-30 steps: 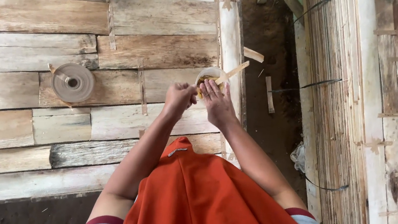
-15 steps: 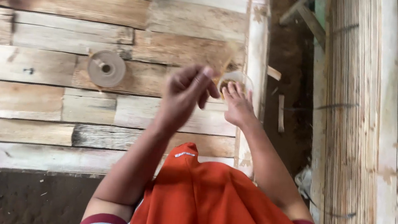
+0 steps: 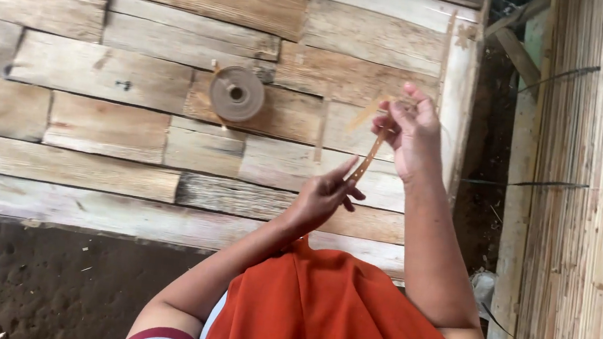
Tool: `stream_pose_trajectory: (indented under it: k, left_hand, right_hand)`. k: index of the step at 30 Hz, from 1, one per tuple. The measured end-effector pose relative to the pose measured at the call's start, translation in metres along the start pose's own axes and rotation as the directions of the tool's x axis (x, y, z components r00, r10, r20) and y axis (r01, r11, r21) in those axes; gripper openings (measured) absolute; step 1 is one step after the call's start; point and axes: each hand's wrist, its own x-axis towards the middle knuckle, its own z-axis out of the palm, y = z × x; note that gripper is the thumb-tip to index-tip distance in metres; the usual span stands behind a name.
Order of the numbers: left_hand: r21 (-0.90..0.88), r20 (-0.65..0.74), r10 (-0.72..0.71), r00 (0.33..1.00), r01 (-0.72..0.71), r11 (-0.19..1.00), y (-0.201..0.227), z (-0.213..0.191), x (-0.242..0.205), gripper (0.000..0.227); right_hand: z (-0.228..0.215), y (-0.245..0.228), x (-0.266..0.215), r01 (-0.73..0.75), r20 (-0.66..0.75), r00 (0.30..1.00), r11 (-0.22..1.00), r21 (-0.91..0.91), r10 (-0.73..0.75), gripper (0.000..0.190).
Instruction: The person repeatedly applies a brown paste from a small container onto thin wooden strips using a brush, then presses the strips onto a wooden surface. The process is repeated several times across different sections of the surface.
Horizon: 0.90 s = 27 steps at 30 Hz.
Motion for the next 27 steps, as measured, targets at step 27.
stream_pose_trajectory:
  k: [27]
  left_hand:
    - [-0.386, -0.472, -0.211, 0.856, 0.014, 0.922, 0.034, -0.295, -0.044, 0.021]
  right_hand:
    - [0.271, 0.226, 0.042, 0.272, 0.293, 0.946, -0.152, -0.95, -0.139, 0.059]
